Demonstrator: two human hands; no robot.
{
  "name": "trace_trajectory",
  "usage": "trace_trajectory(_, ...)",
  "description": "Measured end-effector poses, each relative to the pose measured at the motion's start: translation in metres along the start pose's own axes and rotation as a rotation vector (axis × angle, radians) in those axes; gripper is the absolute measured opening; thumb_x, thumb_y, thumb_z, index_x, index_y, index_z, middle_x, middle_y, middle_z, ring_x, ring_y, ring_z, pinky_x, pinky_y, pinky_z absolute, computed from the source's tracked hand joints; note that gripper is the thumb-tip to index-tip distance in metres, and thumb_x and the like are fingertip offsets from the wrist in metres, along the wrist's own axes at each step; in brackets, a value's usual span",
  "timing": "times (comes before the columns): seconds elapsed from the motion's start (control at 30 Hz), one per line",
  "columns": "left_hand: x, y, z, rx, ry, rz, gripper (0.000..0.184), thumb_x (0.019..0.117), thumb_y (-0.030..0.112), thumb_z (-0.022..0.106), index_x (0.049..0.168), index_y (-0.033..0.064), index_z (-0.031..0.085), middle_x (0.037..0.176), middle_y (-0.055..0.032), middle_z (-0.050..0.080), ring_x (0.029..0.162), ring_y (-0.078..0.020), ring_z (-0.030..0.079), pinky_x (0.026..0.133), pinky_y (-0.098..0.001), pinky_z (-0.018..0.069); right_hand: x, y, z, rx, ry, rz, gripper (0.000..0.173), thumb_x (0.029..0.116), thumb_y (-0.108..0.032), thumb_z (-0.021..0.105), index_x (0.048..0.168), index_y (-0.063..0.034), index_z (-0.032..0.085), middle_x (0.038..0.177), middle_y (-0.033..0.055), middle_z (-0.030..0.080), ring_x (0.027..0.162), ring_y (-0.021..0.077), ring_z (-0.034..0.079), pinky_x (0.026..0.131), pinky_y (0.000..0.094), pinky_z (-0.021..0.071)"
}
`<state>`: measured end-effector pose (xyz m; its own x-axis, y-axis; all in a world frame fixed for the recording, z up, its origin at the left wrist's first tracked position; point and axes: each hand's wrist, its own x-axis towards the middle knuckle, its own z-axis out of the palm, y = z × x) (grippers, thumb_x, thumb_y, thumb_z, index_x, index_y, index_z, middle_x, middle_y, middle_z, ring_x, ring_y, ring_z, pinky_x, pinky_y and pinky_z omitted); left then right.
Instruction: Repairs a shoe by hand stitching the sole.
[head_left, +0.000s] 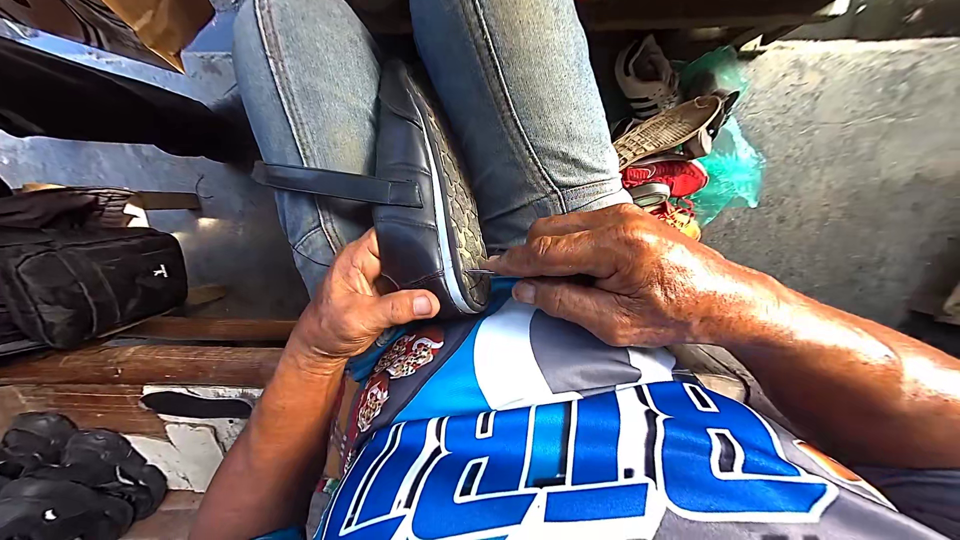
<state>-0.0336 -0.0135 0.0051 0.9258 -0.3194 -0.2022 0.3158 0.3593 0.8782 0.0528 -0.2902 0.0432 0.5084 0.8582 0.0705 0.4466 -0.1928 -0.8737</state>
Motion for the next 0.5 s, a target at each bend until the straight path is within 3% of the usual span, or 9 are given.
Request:
trace_trajectory(0.17, 0.0, -0.002, 0.005, 0.186, 0.031, 0.027, 0.039, 0.0839, 0.005, 0.081, 0.119, 0.0054, 0.062, 0.104, -0.0019, 0.072, 0.093, -0.011, 0.071, 0.082, -0.0278, 0.0624, -0.003, 0.007, -0.005, -0.017, -0.072, -0.037, 0.029, 0.0976, -0.014, 0.053, 0.109, -0.0054, 0.078, 0.088, 0.0001, 0.07, 0.081, 0.0051, 0.065, 0.068, 0.0218, 0.0521)
trace_trajectory(0.5, 0.011, -0.004, 0.007, 0.353, 0.009, 0.093, 0.039, 0.0783, 0.003, 0.083, 0.112, 0.0003, 0.064, 0.103, -0.0018, 0.074, 0.097, -0.0093, 0.072, 0.089, -0.0276, 0.062, 0.016, 0.011, -0.006, -0.121, -0.179, -0.084, 0.027, 0.0949, -0.013, 0.053, 0.104, -0.0076, 0.078, 0.077, -0.0013, 0.063, 0.067, 0.0087, 0.059, 0.054, 0.0279, 0.0447)
